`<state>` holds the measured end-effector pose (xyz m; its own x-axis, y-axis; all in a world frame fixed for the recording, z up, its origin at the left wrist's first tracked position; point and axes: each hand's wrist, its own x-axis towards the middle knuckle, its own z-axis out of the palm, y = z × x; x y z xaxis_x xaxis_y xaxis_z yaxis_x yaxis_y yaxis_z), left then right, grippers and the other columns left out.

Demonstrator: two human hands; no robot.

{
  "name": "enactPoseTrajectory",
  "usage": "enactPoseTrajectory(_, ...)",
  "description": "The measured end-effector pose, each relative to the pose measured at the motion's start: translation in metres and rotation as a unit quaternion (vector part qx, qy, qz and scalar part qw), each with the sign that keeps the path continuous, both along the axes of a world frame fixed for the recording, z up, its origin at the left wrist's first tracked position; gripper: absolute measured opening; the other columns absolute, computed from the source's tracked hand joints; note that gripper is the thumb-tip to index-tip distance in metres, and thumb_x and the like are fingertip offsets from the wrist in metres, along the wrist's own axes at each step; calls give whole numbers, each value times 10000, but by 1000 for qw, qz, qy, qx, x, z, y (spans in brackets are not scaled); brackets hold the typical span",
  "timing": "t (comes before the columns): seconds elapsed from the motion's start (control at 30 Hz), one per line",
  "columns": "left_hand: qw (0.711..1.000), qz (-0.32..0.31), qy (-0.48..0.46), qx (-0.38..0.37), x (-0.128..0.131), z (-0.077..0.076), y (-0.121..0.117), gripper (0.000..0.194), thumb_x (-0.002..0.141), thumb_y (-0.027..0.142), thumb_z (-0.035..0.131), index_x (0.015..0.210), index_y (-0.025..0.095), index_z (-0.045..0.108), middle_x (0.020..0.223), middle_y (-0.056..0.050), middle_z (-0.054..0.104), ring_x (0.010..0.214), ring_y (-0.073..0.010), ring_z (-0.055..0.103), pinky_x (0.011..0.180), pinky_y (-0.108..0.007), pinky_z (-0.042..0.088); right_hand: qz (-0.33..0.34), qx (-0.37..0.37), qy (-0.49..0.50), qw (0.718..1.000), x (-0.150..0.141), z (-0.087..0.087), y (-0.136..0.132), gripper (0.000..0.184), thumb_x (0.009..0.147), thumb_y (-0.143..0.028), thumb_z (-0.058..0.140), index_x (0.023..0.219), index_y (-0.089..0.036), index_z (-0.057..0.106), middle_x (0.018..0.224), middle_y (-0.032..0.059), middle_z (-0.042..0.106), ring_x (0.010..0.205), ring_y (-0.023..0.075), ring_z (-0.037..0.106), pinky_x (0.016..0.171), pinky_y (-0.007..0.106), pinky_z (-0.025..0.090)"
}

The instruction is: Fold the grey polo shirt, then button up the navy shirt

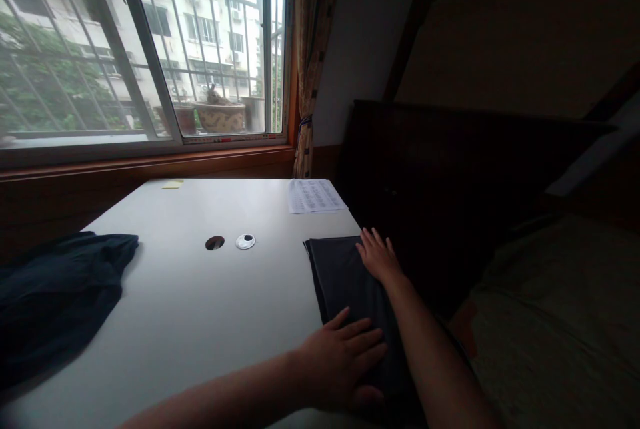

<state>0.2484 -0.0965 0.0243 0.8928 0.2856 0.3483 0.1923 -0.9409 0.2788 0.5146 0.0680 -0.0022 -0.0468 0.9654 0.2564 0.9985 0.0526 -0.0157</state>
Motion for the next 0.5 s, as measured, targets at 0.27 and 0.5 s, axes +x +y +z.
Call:
enactPoseTrajectory(0.27, 998, -56, 10, -18, -37, -3, -12, 670, 1033, 532, 372, 1558, 129, 265, 1598, -144, 350, 1505, -262, 274, 1239, -467, 234, 82, -23, 13, 996, -20, 7, -61, 588, 1017, -441, 297, 1546, -189, 346, 1636, 95, 275, 1519, 260, 232, 1218, 540, 224)
enactPoseTrajectory(0.5, 998, -36, 15, 42, -63, -16, -24, 705, 1035, 541, 352, 1560, 88, 226, 1613, -169, 296, 1520, -268, 225, 1215, -441, 304, 14, -28, 72, 997, 23, -23, -156, 568, 947, -520, 356, 1461, -321, 492, 1565, 50, 430, 1468, 317, 346, 1165, 606, 314)
